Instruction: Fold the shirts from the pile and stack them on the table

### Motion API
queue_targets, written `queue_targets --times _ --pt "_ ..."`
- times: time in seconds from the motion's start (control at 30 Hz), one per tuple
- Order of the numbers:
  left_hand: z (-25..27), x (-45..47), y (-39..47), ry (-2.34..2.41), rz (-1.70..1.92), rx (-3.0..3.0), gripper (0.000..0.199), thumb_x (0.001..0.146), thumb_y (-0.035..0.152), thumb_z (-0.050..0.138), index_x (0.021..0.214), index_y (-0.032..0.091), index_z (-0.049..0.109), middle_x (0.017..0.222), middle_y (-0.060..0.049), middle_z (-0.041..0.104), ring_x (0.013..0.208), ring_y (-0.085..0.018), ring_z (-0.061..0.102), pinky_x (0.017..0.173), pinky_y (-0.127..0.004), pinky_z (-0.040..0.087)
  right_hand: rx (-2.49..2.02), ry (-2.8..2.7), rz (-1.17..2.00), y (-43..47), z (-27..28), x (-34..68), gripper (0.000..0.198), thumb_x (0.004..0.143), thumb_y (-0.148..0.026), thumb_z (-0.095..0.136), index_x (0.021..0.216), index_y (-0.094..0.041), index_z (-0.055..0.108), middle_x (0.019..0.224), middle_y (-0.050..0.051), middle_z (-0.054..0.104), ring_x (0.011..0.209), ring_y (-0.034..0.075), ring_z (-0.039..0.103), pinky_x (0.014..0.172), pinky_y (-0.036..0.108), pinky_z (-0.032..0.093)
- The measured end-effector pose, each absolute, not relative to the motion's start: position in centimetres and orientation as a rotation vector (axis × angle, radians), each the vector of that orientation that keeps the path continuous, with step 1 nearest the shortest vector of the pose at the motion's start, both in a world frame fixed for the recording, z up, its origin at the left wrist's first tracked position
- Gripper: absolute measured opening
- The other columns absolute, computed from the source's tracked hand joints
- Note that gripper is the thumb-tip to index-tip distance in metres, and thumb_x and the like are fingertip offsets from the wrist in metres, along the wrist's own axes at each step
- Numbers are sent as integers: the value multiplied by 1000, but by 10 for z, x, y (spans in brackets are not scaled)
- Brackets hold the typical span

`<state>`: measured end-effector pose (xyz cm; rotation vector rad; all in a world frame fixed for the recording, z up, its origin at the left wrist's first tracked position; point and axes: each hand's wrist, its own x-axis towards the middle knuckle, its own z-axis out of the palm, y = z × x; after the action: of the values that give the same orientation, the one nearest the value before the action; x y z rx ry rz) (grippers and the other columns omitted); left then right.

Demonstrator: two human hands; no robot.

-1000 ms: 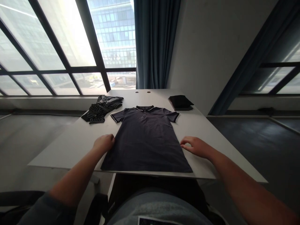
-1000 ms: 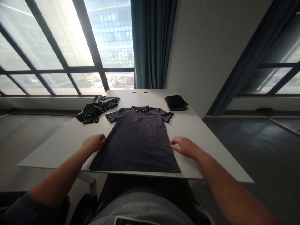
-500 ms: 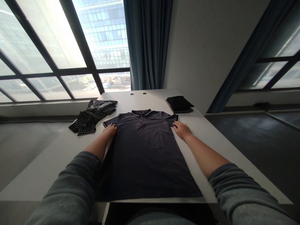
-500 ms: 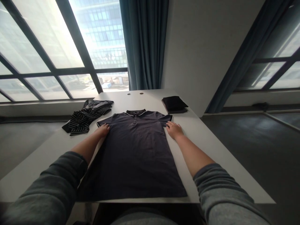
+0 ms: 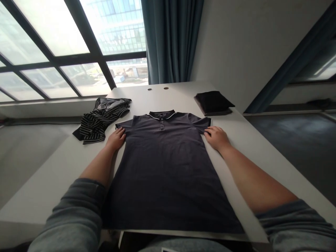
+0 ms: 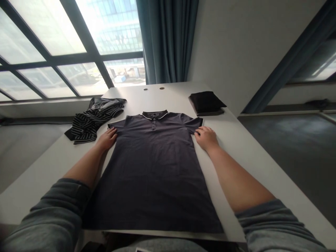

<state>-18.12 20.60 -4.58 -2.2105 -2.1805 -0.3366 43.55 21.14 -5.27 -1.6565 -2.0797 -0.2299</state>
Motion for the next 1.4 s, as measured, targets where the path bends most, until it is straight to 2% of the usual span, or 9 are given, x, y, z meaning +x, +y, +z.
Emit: queue_targets --times 0.2,0.37,0.57,0.73,0.87,1.07,1.17,1.3,1.4 --pt "-37 -179 208 -2231 -428 -2184 54 107 38 36 152 18 59 164 -6 49 156 -26 37 131 -39 30 -1650 -2080 -210 212 -54 436 36 95 -33 54 113 -15 81 124 16 74 116 32 64 106 47 48" --pt "-30 -172 199 -2270 -508 -2139 50 106 38 39 146 20 65 161 -6 52 153 -25 42 128 -39 33 -1620 -2107 -163 210 -48 433 36 94 -31 54 113 -14 80 126 18 73 118 35 63 108 49 48" --pt "-12 -162 176 -2163 -564 -2160 40 101 40 48 126 24 75 142 -5 67 133 -23 59 120 -36 41 -1464 -2189 -49 204 -38 428 37 97 -31 53 120 -16 77 129 16 72 123 32 64 112 48 48" --pt "13 -128 159 -2130 -425 -2076 40 100 51 52 118 24 77 127 -8 72 120 -29 64 112 -41 46 -1372 -2277 35 200 -38 424 40 100 -37 50 125 -17 74 134 14 71 128 31 63 114 47 46" --pt "21 -101 154 -2219 -244 -1969 43 99 55 52 110 22 77 112 -12 74 111 -33 67 101 -44 50 -1392 -2285 31 196 -31 420 40 101 -41 51 121 -16 75 129 15 73 123 32 65 111 46 47" --pt "10 -98 161 -2367 -132 -1928 39 96 53 56 108 22 75 114 -14 72 109 -34 68 94 -42 53 -1508 -2233 -30 190 -17 403 34 98 -46 59 105 -18 77 114 14 76 110 33 66 102 44 50" --pt "7 -99 165 -2380 -139 -1906 36 95 48 56 108 21 75 114 -15 71 105 -34 69 90 -43 55 -1599 -2204 -30 192 -19 395 29 96 -43 61 99 -19 77 106 13 76 103 31 67 96 41 51" --pt "7 -97 168 -2343 -144 -1932 30 97 39 53 103 20 75 111 -15 72 107 -34 69 91 -43 55 -1677 -2148 -68 200 -26 389 22 94 -36 62 95 -19 76 103 13 75 100 30 67 95 41 50" --pt "10 -95 169 -2321 -233 -1933 28 97 36 51 102 19 73 112 -16 73 109 -35 68 95 -44 53 -1703 -2135 -79 205 -29 387 22 94 -39 63 92 -20 75 102 13 74 100 31 66 94 41 50"
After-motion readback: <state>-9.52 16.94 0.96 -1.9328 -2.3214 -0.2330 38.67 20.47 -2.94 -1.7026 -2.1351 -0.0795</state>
